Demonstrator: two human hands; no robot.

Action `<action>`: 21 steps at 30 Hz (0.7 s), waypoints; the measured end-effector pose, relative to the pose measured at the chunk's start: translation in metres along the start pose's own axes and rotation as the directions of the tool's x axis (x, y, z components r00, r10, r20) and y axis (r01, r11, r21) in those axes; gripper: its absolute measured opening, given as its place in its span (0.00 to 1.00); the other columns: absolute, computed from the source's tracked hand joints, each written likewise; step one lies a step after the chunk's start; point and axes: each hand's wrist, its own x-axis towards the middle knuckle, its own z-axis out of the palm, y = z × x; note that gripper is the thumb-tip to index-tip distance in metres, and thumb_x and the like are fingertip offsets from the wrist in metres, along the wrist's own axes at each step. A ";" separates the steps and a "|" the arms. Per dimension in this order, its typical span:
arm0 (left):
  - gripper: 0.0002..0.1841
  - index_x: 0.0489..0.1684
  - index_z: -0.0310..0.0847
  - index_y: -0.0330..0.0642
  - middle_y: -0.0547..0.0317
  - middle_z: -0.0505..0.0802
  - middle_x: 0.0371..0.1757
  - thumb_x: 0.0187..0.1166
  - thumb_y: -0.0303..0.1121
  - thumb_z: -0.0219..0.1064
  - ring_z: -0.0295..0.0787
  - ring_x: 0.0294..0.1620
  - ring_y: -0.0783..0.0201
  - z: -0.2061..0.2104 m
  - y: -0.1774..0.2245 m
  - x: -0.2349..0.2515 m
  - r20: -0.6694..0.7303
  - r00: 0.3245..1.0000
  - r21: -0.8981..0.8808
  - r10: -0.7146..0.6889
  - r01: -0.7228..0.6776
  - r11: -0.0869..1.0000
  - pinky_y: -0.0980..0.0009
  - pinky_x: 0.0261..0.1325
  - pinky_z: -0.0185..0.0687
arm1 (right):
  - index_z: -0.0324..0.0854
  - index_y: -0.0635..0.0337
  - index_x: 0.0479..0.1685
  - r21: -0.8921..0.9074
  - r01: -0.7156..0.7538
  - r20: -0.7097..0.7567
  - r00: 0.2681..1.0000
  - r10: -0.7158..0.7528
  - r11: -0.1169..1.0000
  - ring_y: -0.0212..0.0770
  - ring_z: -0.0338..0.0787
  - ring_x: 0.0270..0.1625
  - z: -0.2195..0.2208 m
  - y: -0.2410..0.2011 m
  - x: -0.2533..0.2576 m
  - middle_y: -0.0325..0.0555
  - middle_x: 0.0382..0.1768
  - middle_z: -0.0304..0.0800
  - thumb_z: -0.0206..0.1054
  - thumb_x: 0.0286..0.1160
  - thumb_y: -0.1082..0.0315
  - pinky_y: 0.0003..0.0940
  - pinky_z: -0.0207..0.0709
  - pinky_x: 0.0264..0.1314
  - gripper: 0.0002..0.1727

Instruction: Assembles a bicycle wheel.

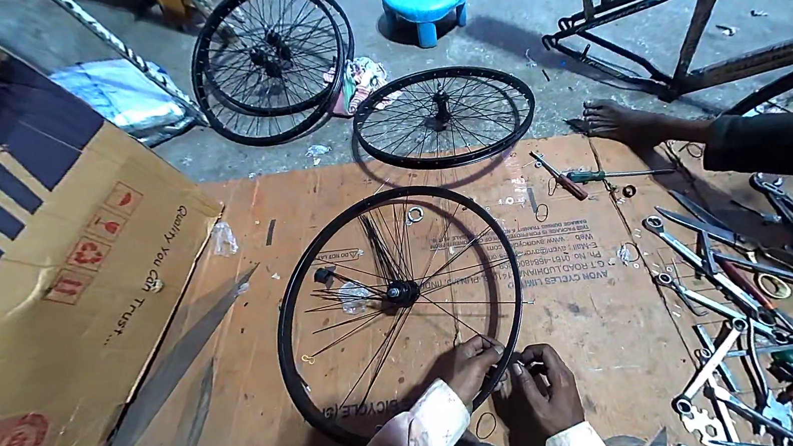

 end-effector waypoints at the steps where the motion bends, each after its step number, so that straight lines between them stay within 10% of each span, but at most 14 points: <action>1: 0.12 0.56 0.81 0.35 0.48 0.92 0.41 0.86 0.35 0.64 0.91 0.36 0.58 -0.001 0.000 0.000 -0.002 1.000 0.004 -0.002 0.002 1.000 0.62 0.43 0.90 | 0.86 0.58 0.40 -0.005 0.003 0.016 1.000 -0.003 1.000 0.31 0.90 0.40 0.000 0.001 0.000 0.40 0.41 0.89 0.65 0.78 0.58 0.28 0.89 0.43 0.12; 21: 0.15 0.63 0.80 0.36 0.48 0.92 0.46 0.89 0.38 0.61 0.90 0.39 0.60 0.002 0.008 -0.005 0.007 1.000 0.089 0.029 -0.030 0.996 0.61 0.47 0.89 | 0.87 0.60 0.45 0.013 -0.113 0.038 0.993 0.112 0.994 0.33 0.92 0.40 0.001 -0.013 -0.003 0.41 0.40 0.91 0.63 0.79 0.62 0.32 0.90 0.43 0.12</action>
